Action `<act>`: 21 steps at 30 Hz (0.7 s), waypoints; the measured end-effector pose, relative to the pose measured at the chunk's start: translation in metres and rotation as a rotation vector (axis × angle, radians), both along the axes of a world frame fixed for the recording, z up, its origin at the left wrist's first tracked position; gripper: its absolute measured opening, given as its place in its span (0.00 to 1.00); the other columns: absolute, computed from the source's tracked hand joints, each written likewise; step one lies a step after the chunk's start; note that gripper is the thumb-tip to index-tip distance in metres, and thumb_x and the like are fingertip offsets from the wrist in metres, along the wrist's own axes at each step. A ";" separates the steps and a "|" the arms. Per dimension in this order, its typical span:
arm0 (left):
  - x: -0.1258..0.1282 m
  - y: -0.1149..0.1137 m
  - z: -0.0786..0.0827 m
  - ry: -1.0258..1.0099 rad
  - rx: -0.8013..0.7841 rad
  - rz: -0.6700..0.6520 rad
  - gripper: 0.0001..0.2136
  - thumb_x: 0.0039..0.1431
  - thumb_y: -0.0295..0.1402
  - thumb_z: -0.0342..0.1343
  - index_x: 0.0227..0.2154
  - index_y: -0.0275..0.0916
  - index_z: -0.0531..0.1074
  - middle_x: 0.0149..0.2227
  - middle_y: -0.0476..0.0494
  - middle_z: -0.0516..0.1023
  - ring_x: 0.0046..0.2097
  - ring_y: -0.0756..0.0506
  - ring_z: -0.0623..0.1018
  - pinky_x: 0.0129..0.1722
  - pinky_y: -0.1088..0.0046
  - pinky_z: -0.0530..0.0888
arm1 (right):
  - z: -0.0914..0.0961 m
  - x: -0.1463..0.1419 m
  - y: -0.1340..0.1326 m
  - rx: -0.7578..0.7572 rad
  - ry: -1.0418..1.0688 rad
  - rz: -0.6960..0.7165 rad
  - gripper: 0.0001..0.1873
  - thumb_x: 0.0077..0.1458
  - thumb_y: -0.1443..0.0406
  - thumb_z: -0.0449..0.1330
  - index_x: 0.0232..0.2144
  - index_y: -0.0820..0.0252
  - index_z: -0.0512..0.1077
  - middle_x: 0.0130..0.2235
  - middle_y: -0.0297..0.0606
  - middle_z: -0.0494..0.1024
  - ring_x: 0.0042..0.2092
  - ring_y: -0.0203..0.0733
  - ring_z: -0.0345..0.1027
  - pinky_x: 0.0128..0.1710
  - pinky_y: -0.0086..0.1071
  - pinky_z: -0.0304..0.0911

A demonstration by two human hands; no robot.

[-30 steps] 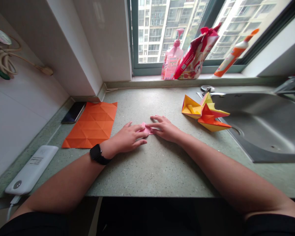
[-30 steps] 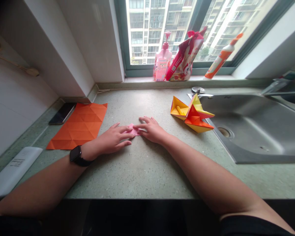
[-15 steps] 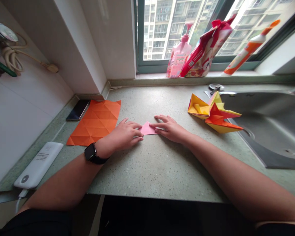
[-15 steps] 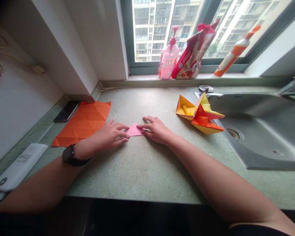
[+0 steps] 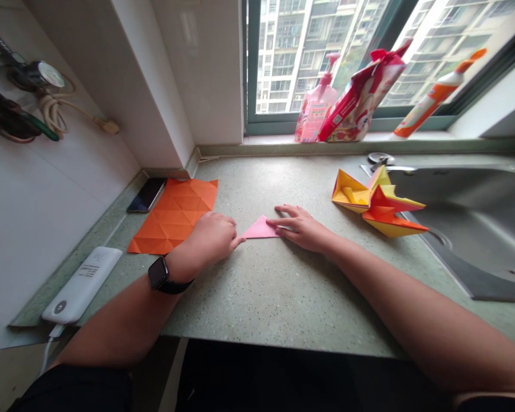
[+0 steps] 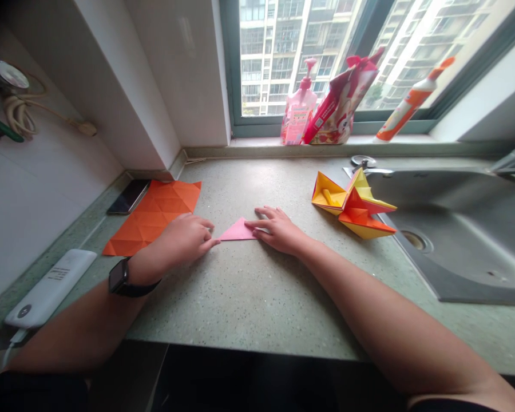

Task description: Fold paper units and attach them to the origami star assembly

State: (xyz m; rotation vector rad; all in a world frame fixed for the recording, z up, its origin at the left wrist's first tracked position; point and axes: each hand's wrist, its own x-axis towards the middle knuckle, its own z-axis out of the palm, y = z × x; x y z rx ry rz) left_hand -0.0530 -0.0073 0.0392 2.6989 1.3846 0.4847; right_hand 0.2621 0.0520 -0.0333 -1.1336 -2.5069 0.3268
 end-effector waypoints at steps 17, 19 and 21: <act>0.036 0.011 -0.025 0.084 0.053 0.031 0.08 0.72 0.38 0.63 0.39 0.40 0.79 0.41 0.42 0.84 0.44 0.40 0.81 0.42 0.65 0.73 | 0.015 -0.003 -0.005 0.082 0.054 0.177 0.25 0.64 0.55 0.71 0.61 0.47 0.80 0.62 0.42 0.83 0.65 0.56 0.74 0.66 0.56 0.70; 0.035 0.012 -0.025 0.062 0.057 0.035 0.08 0.73 0.38 0.62 0.40 0.40 0.79 0.40 0.42 0.84 0.44 0.41 0.81 0.42 0.66 0.73 | 0.017 -0.003 -0.005 0.083 0.064 0.153 0.22 0.63 0.57 0.71 0.59 0.49 0.82 0.59 0.44 0.84 0.62 0.56 0.76 0.63 0.54 0.72; 0.035 0.012 -0.026 0.036 0.067 0.032 0.08 0.74 0.38 0.60 0.42 0.40 0.80 0.41 0.42 0.85 0.44 0.41 0.82 0.42 0.66 0.73 | 0.018 -0.004 -0.006 0.075 0.082 0.128 0.18 0.66 0.59 0.69 0.56 0.50 0.83 0.56 0.44 0.86 0.57 0.54 0.79 0.59 0.52 0.75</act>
